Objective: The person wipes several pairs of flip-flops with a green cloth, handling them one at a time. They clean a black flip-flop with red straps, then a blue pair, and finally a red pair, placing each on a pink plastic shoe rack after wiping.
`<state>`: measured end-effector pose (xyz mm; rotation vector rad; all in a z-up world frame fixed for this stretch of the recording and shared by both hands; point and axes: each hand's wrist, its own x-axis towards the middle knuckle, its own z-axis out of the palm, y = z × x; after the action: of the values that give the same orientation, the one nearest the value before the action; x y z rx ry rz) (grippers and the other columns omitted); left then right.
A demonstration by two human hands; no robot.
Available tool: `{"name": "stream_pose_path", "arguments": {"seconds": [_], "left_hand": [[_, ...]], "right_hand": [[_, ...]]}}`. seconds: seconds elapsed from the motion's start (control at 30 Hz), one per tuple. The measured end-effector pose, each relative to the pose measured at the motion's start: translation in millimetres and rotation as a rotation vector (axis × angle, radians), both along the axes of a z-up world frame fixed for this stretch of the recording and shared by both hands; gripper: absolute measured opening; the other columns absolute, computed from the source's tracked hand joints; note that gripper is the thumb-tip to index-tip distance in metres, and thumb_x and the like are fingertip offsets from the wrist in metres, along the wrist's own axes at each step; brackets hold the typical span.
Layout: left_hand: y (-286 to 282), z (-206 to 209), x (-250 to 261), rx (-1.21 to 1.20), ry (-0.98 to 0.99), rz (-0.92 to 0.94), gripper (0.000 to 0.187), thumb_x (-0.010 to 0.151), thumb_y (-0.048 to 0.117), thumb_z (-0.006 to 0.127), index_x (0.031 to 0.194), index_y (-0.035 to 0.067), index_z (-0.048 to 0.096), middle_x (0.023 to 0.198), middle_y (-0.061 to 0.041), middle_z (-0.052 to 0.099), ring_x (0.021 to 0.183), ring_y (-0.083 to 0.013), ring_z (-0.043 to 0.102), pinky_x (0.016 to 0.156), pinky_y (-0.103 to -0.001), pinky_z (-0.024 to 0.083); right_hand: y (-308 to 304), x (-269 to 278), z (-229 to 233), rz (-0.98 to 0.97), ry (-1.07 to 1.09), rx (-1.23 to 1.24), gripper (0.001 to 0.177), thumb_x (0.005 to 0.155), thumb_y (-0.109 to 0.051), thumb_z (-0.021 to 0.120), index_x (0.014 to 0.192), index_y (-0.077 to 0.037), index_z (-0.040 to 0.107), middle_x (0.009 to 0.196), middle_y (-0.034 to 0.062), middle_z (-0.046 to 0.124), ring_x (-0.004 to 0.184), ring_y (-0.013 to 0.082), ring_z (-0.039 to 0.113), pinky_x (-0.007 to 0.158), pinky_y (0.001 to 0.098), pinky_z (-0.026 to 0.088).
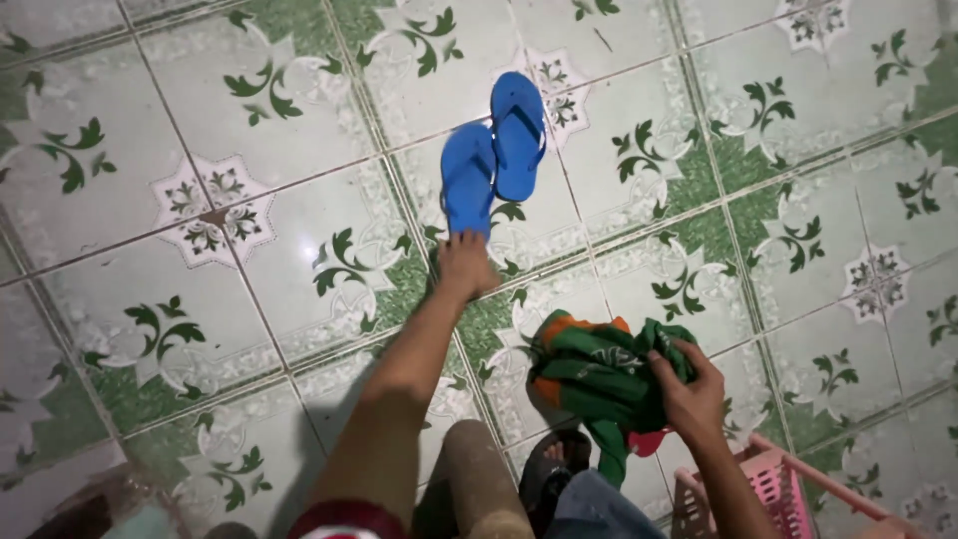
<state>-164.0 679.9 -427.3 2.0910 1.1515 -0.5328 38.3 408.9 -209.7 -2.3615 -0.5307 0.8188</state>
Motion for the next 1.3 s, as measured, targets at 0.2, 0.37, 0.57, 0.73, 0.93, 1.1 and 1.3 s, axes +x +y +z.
{"name": "stream_pose_path", "arguments": {"seconds": [0.2,0.37,0.57,0.73,0.93,1.1,1.3], "left_hand": [[-90.2,8.6,-30.0,-0.073,-0.021,0.141,0.087,0.079,0.043,0.076,0.150,0.007,0.043,0.154,-0.025,0.036,0.143,-0.0440,0.031,0.116,-0.061,0.028],[-77.5,-34.4,-35.7,0.084,0.015,0.305,0.067,0.084,0.041,0.072,0.143,0.013,0.053,0.161,-0.025,0.029,0.146,-0.0471,0.027,0.119,-0.063,0.023],[-70.3,-30.5,-35.1,-0.120,-0.082,0.333,0.071,0.090,0.032,0.064,0.153,0.011,0.040,0.164,-0.016,0.022,0.149,-0.0436,0.018,0.114,-0.073,0.021],[-96.3,53.0,-18.1,-0.157,-0.168,0.201,0.068,0.092,0.031,0.063,0.153,0.010,0.039,0.164,-0.017,0.025,0.153,-0.0395,0.018,0.108,-0.082,0.021],[-149.6,238.4,16.7,-0.015,-0.459,-0.155,0.066,0.094,0.032,0.066,0.150,0.005,0.042,0.161,-0.019,0.029,0.153,-0.0425,0.017,0.108,-0.082,0.019],[-203.1,400.3,44.3,-0.020,-0.671,-0.385,0.067,0.093,0.032,0.067,0.150,0.005,0.043,0.160,-0.020,0.031,0.150,-0.0444,0.023,0.107,-0.082,0.019],[-283.3,530.2,59.2,-0.050,-0.828,-0.591,0.067,0.092,0.032,0.067,0.149,0.006,0.043,0.159,-0.020,0.033,0.146,-0.0466,0.030,0.105,-0.080,0.026]], "right_hand": [[-20.7,-11.7,16.6,0.051,-0.022,0.010,0.037,0.088,-0.019,0.076,0.117,0.003,0.071,0.094,0.0135,0.076,0.083,0.0165,0.070,0.075,0.0295,0.055],[-47.7,-10.7,33.3,-0.029,0.004,0.047,0.037,0.088,-0.018,0.077,0.117,0.004,0.070,0.094,0.0134,0.075,0.084,0.0165,0.069,0.075,0.0297,0.055],[-73.1,-5.3,63.1,-0.013,-0.093,0.103,0.034,0.090,-0.017,0.076,0.117,0.004,0.071,0.098,0.0134,0.075,0.088,0.0153,0.068,0.080,0.0289,0.055],[-104.9,-9.6,97.8,-0.080,-0.183,0.107,0.036,0.088,-0.017,0.077,0.117,0.004,0.071,0.099,0.0132,0.076,0.089,0.0143,0.068,0.081,0.0289,0.054],[-143.2,-18.5,174.5,-0.137,-0.434,0.129,0.037,0.088,-0.022,0.080,0.116,0.002,0.073,0.101,0.0165,0.075,0.094,0.0224,0.070,0.087,0.0345,0.054],[-158.2,-33.6,263.1,-0.150,-0.665,0.113,0.042,0.083,-0.030,0.085,0.113,-0.002,0.074,0.103,0.0189,0.072,0.096,0.0324,0.070,0.086,0.0409,0.054],[-194.1,-55.5,361.0,-0.173,-0.811,0.072,0.054,0.073,-0.041,0.089,0.106,-0.001,0.075,0.105,0.0221,0.070,0.096,0.0382,0.070,0.082,0.0447,0.055]]}}
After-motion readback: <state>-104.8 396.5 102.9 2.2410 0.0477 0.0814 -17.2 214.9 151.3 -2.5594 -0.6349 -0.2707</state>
